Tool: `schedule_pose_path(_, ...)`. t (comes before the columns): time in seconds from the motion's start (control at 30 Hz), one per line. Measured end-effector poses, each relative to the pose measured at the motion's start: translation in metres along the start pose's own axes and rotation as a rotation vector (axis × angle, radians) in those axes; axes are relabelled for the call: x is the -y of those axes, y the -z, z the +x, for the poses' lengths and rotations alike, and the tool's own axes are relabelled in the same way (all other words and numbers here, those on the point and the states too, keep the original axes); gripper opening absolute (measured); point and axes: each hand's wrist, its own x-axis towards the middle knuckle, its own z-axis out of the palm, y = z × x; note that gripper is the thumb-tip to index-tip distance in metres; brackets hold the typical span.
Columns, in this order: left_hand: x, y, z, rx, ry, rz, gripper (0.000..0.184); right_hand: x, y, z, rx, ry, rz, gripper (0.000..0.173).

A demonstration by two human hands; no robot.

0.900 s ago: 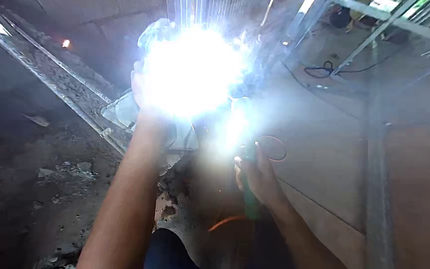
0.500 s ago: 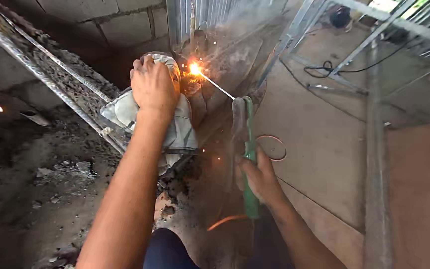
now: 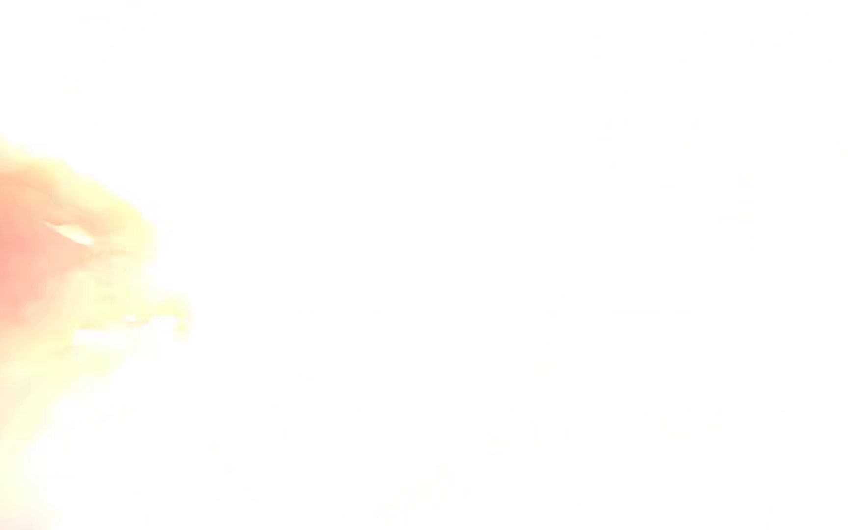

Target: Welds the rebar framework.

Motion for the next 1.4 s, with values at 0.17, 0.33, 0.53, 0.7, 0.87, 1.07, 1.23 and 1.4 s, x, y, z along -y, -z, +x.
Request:
schedule_pose_path(0.17, -0.051, 0.007, 0.102, -0.089, 0.215, 0.419, 0.042, 0.006, -0.004, 0.008, 0.0, 0.021, 0.034, 0.04)
schedule_pose_path(0.33, -0.049, 0.005, 0.097, -0.095, 0.182, 0.461, 0.045, 0.007, -0.004, 0.007, 0.001, 0.015, 0.036, 0.044)
schedule_pose_path(0.53, -0.047, 0.006, 0.104, -0.104, 0.209, 0.421, 0.039, 0.007, -0.005, 0.009, -0.002, 0.016, 0.058, 0.039)
schedule_pose_path(0.7, -0.053, 0.008, 0.079, -0.021, 0.219, 0.441, 0.053, 0.007, -0.006, 0.01, 0.004, 0.022, 0.065, 0.038)
schedule_pose_path(0.87, -0.039, 0.0, 0.092, -0.164, 0.248, 0.319, 0.059, 0.007, -0.006, 0.009, 0.003, 0.029, 0.048, 0.039)
schedule_pose_path(1.07, -0.049, 0.005, 0.094, -0.155, 0.245, 0.333, 0.038, 0.007, -0.007, 0.008, -0.004, 0.012, 0.044, 0.04)
schedule_pose_path(1.23, -0.051, 0.005, 0.095, -0.102, 0.217, 0.464, 0.037, 0.007, -0.008, 0.008, -0.011, -0.009, 0.05, 0.039)
schedule_pose_path(1.4, -0.038, -0.002, 0.087, -0.207, 0.153, 0.336, 0.047, 0.001, -0.008, 0.01, -0.011, 0.056, 0.008, 0.041)
